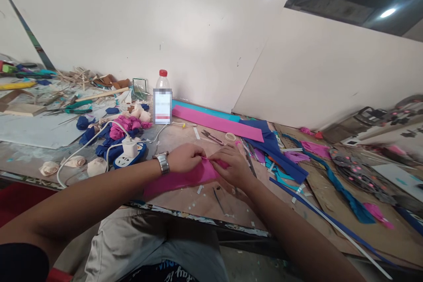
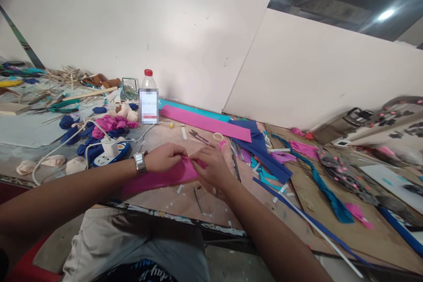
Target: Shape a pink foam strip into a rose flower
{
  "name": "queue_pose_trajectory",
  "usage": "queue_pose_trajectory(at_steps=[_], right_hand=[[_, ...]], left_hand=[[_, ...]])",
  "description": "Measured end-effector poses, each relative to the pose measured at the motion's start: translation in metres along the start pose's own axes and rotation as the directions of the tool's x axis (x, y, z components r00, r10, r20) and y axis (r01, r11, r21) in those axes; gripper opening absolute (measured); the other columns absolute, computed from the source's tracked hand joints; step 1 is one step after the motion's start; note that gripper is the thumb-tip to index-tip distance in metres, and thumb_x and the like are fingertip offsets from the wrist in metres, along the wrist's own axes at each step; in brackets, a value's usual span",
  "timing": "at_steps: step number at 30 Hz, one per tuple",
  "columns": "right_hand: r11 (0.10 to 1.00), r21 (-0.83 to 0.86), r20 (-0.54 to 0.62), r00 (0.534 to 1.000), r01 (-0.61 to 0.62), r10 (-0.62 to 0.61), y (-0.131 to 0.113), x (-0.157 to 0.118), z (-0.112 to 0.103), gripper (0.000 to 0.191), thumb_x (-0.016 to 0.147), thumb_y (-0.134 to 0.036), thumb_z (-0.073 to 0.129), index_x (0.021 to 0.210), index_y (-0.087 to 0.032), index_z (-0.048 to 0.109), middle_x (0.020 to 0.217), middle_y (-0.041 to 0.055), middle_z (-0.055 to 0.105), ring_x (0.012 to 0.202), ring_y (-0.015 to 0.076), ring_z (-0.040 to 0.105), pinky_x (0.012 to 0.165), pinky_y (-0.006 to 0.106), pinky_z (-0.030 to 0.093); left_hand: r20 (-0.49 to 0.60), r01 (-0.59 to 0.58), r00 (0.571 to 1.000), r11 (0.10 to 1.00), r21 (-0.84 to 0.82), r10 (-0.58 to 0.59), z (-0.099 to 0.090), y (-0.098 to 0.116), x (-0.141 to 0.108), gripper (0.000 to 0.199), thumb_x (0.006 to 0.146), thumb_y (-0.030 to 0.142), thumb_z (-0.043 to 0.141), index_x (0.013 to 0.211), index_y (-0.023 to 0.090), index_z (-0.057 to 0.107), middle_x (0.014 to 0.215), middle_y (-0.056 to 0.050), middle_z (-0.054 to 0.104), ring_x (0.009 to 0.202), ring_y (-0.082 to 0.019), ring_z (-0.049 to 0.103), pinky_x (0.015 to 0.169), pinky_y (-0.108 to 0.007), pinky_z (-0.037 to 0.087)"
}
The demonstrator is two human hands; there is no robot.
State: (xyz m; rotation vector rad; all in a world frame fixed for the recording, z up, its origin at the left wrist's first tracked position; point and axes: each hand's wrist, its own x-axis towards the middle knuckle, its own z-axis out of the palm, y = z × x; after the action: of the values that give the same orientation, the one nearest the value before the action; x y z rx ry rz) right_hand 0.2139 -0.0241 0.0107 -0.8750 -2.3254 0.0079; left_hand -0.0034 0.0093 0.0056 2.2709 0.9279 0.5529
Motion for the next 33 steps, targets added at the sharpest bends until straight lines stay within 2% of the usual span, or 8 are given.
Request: queue_pose_trajectory(at_steps=[3,5,9,16,20,25,30,33], right_hand=[[1.0,0.003,-0.014,1.0,-0.006,0.006,0.0008,-0.0007,0.0004,0.011,0.092,-0.019,0.063,0.089,-0.025,0.072,0.084,0.0018,0.076,0.082,0.0188,0.068,0.09,0.041,0.044],[1.0,-0.002,-0.016,1.0,-0.003,0.003,0.0011,-0.0009,0.0004,0.011,0.092,-0.019,0.063,0.088,-0.025,0.072,0.084,0.002,0.076,0.083,0.0191,0.068,0.09,0.041,0.044],[1.0,0.011,-0.006,1.0,0.01,-0.009,0.0017,-0.0012,0.0003,0.01,0.091,-0.019,0.065,0.089,-0.025,0.072,0.085,0.0017,0.075,0.083,0.0192,0.068,0.09,0.041,0.044],[1.0,0.025,-0.015,1.0,0.014,-0.013,0.0016,-0.0015,-0.0002,0.01,0.091,-0.018,0.064,0.09,-0.025,0.071,0.085,0.002,0.075,0.084,0.0195,0.067,0.088,0.04,0.044],[1.0,0.018,-0.029,1.0,0.004,-0.004,0.0012,-0.0013,-0.0001,0.011,0.091,-0.018,0.064,0.09,-0.025,0.072,0.085,0.002,0.075,0.083,0.0195,0.067,0.088,0.041,0.044],[1.0,0.012,-0.028,1.0,0.002,-0.002,0.0023,-0.002,0.0009,0.011,0.09,-0.016,0.065,0.091,-0.025,0.071,0.086,0.0014,0.076,0.084,0.0196,0.067,0.089,0.041,0.044],[1.0,0.024,-0.014,1.0,-0.006,0.006,0.0028,-0.0027,0.0019,0.009,0.09,-0.018,0.065,0.091,-0.025,0.071,0.086,0.0018,0.075,0.084,0.0192,0.067,0.089,0.04,0.045],[0.999,0.043,-0.016,1.0,-0.021,0.021,0.0018,-0.0032,0.0019,0.007,0.09,-0.019,0.065,0.091,-0.025,0.069,0.086,0.0018,0.075,0.085,0.0194,0.067,0.09,0.04,0.044]], left_hand=[[0.021,-0.004,1.0,1.0,-0.009,0.004,-0.0002,0.0009,-0.0001,0.024,0.083,0.018,0.05,0.092,0.016,0.072,0.087,-0.002,0.073,0.079,-0.015,0.061,0.071,-0.026,0.041],[0.036,-0.016,0.999,1.0,-0.016,0.016,0.0003,0.0015,-0.0001,0.024,0.088,0.027,0.051,0.092,0.016,0.072,0.085,-0.002,0.072,0.077,-0.015,0.06,0.069,-0.025,0.04],[0.046,-0.021,0.999,0.998,-0.054,0.023,0.0017,0.0013,0.0008,0.036,0.095,0.041,0.047,0.087,0.015,0.07,0.078,-0.001,0.068,0.072,-0.013,0.056,0.065,-0.024,0.038],[0.022,-0.008,1.0,0.993,-0.117,0.011,0.0014,-0.0006,0.0027,0.034,0.095,0.037,0.046,0.08,0.015,0.066,0.074,0.0,0.063,0.072,-0.013,0.054,0.066,-0.024,0.038],[0.046,-0.011,0.999,0.994,-0.109,0.016,0.0017,-0.0008,0.0023,0.024,0.09,0.03,0.052,0.085,0.015,0.069,0.077,0.0,0.067,0.073,-0.013,0.055,0.066,-0.024,0.039],[0.051,-0.028,0.998,0.999,-0.04,0.03,0.0027,-0.0005,0.001,0.025,0.091,0.03,0.049,0.089,0.016,0.07,0.078,-0.001,0.069,0.072,-0.013,0.058,0.065,-0.024,0.039],[0.001,-0.139,0.99,0.955,0.261,0.144,0.0051,0.001,-0.0029,0.032,0.096,0.041,0.048,0.092,0.019,0.07,0.082,-0.004,0.071,0.072,-0.015,0.059,0.063,-0.028,0.034],[-0.008,-0.155,0.986,0.924,0.348,0.168,0.0064,0.0018,-0.0041,0.036,0.099,0.04,0.042,0.091,0.02,0.071,0.081,-0.005,0.071,0.072,-0.017,0.061,0.061,-0.03,0.032]])
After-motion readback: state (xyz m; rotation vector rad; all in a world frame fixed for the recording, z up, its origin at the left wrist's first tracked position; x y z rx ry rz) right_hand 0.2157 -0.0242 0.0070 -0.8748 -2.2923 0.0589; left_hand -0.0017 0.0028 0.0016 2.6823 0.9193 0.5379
